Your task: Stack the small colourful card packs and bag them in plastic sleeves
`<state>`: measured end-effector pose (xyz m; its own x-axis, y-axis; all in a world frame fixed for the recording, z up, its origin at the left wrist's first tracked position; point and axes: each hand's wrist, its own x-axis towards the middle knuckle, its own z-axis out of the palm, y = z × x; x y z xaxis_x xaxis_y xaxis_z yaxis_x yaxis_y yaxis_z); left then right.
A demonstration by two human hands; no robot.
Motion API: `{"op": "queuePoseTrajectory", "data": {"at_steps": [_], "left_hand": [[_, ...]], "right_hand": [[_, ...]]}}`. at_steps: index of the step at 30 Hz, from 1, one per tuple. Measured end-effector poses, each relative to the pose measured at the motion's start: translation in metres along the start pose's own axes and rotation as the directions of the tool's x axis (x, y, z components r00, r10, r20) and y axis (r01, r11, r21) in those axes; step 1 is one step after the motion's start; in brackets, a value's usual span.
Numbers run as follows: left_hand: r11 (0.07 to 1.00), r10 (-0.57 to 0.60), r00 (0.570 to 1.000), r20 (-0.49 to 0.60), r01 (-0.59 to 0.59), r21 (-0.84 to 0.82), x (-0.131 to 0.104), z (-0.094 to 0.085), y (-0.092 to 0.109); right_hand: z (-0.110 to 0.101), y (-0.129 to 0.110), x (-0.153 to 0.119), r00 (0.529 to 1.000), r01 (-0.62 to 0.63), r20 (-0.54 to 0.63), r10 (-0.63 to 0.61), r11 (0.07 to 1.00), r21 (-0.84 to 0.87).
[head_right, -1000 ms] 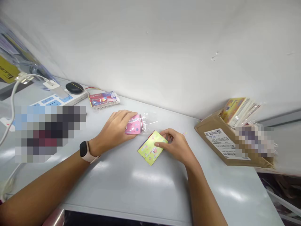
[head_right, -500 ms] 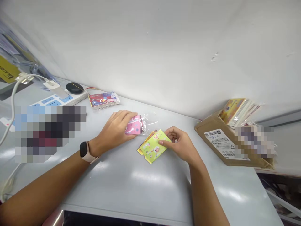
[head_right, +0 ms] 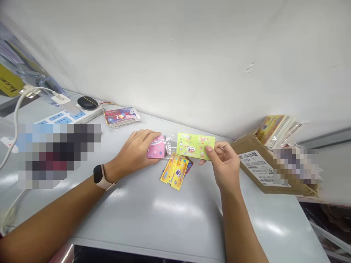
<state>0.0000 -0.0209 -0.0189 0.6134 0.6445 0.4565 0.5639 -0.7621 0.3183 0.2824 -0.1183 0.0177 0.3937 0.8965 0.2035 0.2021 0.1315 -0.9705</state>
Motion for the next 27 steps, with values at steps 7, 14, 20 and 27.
{"op": "queuePoseTrajectory", "data": {"at_steps": [7,14,20,27], "left_hand": [[1.000,0.018,1.000,0.007,-0.018,0.020,0.000,-0.001,0.002],[1.000,0.024,0.999,0.025,-0.024,0.010,0.001,-0.003,0.004],[1.000,0.030,0.999,0.022,-0.030,-0.001,0.000,-0.001,0.004],[0.998,0.055,0.998,0.018,-0.056,0.016,-0.001,0.000,0.004]], "right_hand": [[0.013,0.003,-0.003,0.992,-0.129,-0.012,0.129,0.991,-0.032],[0.025,0.004,-0.007,0.981,-0.194,0.015,0.194,0.981,0.015],[0.036,0.006,-0.019,0.982,-0.083,0.150,0.111,0.979,-0.185],[0.048,0.005,-0.031,0.890,0.282,0.455,-0.039,0.831,-0.481]]}}
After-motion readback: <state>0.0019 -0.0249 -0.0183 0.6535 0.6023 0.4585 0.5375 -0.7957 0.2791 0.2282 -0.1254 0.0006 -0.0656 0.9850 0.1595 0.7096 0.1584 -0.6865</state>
